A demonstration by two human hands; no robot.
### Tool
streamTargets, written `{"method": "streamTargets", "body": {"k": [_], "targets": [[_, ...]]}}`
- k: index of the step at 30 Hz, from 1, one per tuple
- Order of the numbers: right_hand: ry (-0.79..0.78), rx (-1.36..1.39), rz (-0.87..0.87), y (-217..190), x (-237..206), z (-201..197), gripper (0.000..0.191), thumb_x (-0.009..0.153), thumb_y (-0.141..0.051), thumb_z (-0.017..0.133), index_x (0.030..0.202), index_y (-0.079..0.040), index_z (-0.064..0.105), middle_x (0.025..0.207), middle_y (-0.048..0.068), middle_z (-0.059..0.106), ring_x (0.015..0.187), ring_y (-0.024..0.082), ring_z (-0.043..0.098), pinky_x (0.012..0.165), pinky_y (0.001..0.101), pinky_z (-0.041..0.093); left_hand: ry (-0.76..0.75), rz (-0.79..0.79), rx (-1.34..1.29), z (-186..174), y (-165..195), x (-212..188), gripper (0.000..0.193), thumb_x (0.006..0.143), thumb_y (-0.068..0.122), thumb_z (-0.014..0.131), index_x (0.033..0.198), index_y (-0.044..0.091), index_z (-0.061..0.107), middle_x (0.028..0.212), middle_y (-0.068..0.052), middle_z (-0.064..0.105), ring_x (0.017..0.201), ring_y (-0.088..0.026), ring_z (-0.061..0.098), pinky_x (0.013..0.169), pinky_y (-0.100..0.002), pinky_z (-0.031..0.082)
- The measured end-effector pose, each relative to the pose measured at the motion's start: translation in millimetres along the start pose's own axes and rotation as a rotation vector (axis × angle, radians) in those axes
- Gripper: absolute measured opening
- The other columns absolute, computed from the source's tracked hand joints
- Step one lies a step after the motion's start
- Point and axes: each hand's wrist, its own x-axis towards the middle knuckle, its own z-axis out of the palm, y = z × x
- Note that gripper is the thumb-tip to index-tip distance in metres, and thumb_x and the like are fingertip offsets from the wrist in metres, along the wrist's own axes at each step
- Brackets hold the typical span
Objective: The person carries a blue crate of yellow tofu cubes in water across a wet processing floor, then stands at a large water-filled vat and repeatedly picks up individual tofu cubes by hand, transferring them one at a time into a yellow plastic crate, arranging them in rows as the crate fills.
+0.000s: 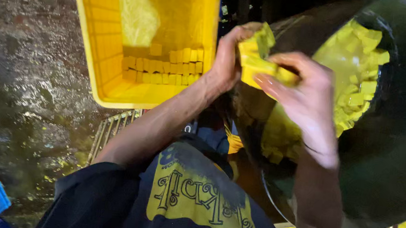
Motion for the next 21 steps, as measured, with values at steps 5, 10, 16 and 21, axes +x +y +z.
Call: {"method": "streamTargets", "body": {"k": [5,10,16,21], "targets": [[-0.068,0.295,0.278,-1,26,70,0.039,0.101,0.0,0.072,0.137,-0.001,0.059,0.117,0.003,0.064,0.097,0.007,0.06,0.081,0.0211,0.049,0.015,-0.111,-0.221,-45,14,-18,0.042,0.09,0.029,0.058,0.122,0.003,0.062,0.11,-0.013,0.069,0.101,-0.028,0.067,0.093,-0.043,0.055],[0.012,-0.179,-0.139,17,35,130,0.069,0.088,-0.015,0.085,0.141,0.005,0.045,0.13,0.018,0.055,0.12,0.025,0.056,0.099,0.0393,0.049,0.133,-0.116,-0.217,-96,24,-33,0.042,0.09,0.035,0.06,0.119,0.004,0.064,0.099,-0.012,0.07,0.09,-0.027,0.068,0.084,-0.042,0.056],[-0.431,0.796,0.563,123,81,225,0.07,0.089,-0.032,0.074,0.147,-0.005,0.045,0.137,0.011,0.056,0.13,0.026,0.054,0.112,0.0436,0.045,0.382,-0.094,-0.159,-167,39,-28,0.071,0.095,0.069,0.048,0.119,0.005,0.066,0.095,-0.01,0.071,0.086,-0.025,0.069,0.079,-0.04,0.055],[-0.562,1.18,0.704,196,123,268,0.054,0.097,-0.034,0.068,0.139,-0.001,0.058,0.135,0.016,0.065,0.128,0.034,0.063,0.114,0.0543,0.051,0.318,-0.132,-0.142,-279,66,7,0.11,0.093,0.084,0.026,0.132,-0.011,0.064,0.11,-0.017,0.076,0.099,-0.026,0.072,0.095,-0.036,0.054]]}}
